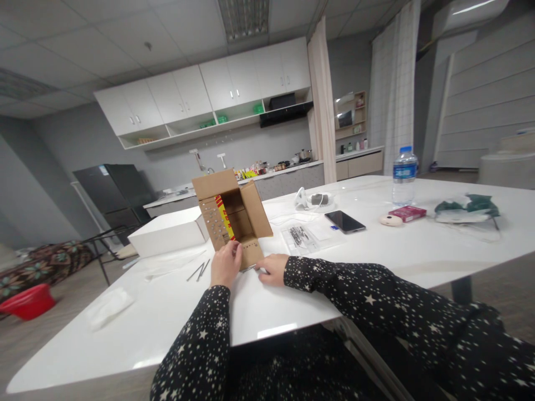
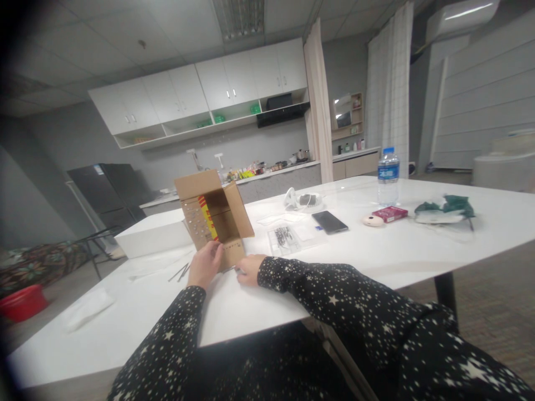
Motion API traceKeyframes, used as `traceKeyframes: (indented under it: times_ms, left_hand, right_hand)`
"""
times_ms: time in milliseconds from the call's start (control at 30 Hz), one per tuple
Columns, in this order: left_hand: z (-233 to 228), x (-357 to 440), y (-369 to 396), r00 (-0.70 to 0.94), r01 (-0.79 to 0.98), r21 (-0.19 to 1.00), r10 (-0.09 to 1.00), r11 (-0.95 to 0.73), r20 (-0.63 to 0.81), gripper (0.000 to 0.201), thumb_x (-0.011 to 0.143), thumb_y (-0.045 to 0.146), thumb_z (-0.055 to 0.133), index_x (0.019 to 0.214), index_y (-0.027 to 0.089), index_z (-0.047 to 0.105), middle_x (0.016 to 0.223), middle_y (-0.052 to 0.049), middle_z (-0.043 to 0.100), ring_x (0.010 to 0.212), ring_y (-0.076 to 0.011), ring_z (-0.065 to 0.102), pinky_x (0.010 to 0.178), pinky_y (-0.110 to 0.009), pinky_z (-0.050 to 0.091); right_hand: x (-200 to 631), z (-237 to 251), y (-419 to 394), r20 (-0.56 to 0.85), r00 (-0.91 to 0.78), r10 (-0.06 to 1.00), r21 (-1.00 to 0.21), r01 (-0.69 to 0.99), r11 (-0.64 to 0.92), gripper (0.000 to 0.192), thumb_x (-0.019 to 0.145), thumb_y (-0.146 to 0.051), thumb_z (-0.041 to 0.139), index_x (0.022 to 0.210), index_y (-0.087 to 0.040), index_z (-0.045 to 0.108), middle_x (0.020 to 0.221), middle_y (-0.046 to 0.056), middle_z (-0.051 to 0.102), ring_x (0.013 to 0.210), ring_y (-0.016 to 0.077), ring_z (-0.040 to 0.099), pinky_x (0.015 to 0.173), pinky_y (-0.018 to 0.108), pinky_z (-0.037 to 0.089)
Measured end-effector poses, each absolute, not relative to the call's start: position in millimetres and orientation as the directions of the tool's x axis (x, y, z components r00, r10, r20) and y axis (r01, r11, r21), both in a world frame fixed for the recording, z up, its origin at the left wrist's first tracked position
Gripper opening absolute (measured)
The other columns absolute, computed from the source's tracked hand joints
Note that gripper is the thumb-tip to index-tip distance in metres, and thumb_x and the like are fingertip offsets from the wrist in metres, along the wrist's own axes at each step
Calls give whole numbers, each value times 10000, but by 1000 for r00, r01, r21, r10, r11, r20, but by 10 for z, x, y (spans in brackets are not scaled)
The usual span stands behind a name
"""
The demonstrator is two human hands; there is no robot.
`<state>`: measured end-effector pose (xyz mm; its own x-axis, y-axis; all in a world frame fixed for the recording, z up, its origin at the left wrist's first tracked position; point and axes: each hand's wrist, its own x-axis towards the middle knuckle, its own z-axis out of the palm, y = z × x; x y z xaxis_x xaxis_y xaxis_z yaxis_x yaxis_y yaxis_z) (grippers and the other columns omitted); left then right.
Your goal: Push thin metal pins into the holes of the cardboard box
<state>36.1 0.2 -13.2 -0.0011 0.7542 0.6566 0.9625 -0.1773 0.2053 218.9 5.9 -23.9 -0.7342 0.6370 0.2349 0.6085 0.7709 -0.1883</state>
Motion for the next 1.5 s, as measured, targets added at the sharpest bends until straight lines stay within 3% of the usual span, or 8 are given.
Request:
traceKeyframes:
  times_ms: [433, 733, 1133, 1500]
  left_hand:
    - [-147, 316, 31, -36, 958, 246, 790, -147, 612, 240, 868, 385, 408, 904, 219, 578, 777, -22, 675, 699, -159, 615, 624, -255, 419]
    - [-141, 322, 35, 6, 974, 172, 779, -146, 627, 292, 858, 401, 407, 847, 203, 620, 768, -37, 680, 716, -174, 612, 677, -282, 434]
    - [-142, 329, 38, 83, 985, 72, 793, -158, 604, 289, 852, 292, 413, 970, 189, 656, 989, -72, 682, 916, -202, 608, 838, -316, 445]
    - [-151, 368, 11, 112, 992, -21, 795, -125, 597, 319, 857, 330, 401, 947, 212, 683, 986, -76, 651, 910, -208, 594, 802, -317, 452]
  right_hand:
    - [2211, -220, 39, 234, -733, 638, -198, 607, 770, 404, 760, -339, 439, 1100, -220, 622, 958, 93, 694, 900, 259, 633, 722, 326, 464]
    - [2208, -187, 10, 224, -730, 646, -200, 614, 764, 410, 757, -330, 441, 1107, -215, 621, 959, 89, 694, 906, 253, 630, 725, 319, 464]
    - [2205, -197, 23, 225, -726, 650, -203, 617, 760, 402, 764, -334, 452, 1110, -218, 621, 972, 94, 691, 904, 255, 630, 725, 322, 458]
    - [2211, -180, 16, 226, -737, 637, -202, 604, 771, 396, 760, -325, 451, 1097, -212, 624, 974, 87, 695, 916, 249, 631, 742, 317, 466]
